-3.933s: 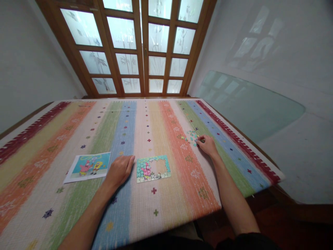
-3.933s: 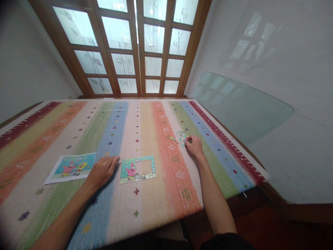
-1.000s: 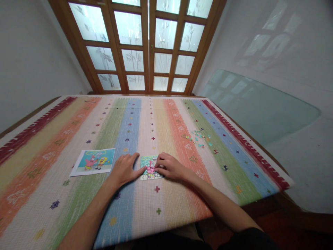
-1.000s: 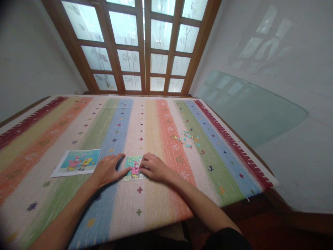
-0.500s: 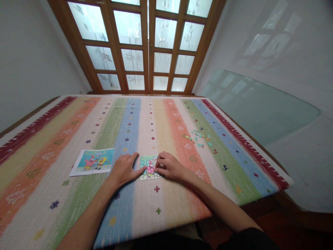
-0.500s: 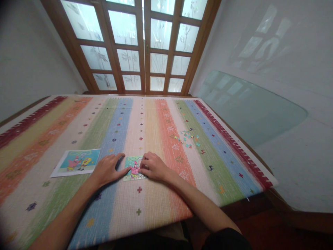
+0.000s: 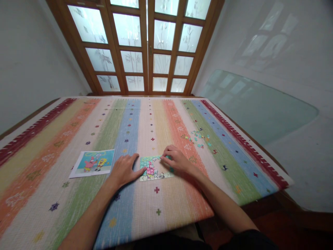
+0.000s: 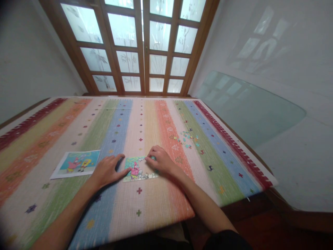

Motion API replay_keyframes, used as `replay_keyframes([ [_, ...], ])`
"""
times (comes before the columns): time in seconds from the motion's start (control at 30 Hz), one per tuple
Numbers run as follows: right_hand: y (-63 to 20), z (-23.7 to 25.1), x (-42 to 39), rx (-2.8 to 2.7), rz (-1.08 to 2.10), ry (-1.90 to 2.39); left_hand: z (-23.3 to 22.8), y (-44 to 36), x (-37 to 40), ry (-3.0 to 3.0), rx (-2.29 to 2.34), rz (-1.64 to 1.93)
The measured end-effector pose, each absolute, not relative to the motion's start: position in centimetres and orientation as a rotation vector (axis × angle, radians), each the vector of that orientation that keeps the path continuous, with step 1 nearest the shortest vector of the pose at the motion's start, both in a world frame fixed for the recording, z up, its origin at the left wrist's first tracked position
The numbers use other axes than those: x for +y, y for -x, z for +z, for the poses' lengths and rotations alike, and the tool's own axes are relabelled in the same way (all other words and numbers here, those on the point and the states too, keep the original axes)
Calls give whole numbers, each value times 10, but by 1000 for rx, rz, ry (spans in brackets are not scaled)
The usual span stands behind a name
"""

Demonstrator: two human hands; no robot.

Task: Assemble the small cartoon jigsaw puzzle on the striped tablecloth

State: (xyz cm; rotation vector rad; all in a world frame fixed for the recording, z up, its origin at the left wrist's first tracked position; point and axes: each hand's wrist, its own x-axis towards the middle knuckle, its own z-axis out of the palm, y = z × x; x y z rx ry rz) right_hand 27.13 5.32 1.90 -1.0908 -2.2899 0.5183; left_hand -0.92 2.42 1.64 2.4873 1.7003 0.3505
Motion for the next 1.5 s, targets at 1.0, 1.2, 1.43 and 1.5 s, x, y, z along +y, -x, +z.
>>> replay_keyframes([
  [1.0,-298,-6,70,-2274,142,1417,10,14,30,-2532,1655,306],
  [1.2,-302,-7,73,-2270,135,1490,8,15,31,-2566,1643,273],
  [1.43,-310,-6,79,-2241,125,1532,9,14,31,-2581,1635,225],
  [1.5,-311,-6,79,-2235,126,1540,9,14,32,-2591,1635,216],
])
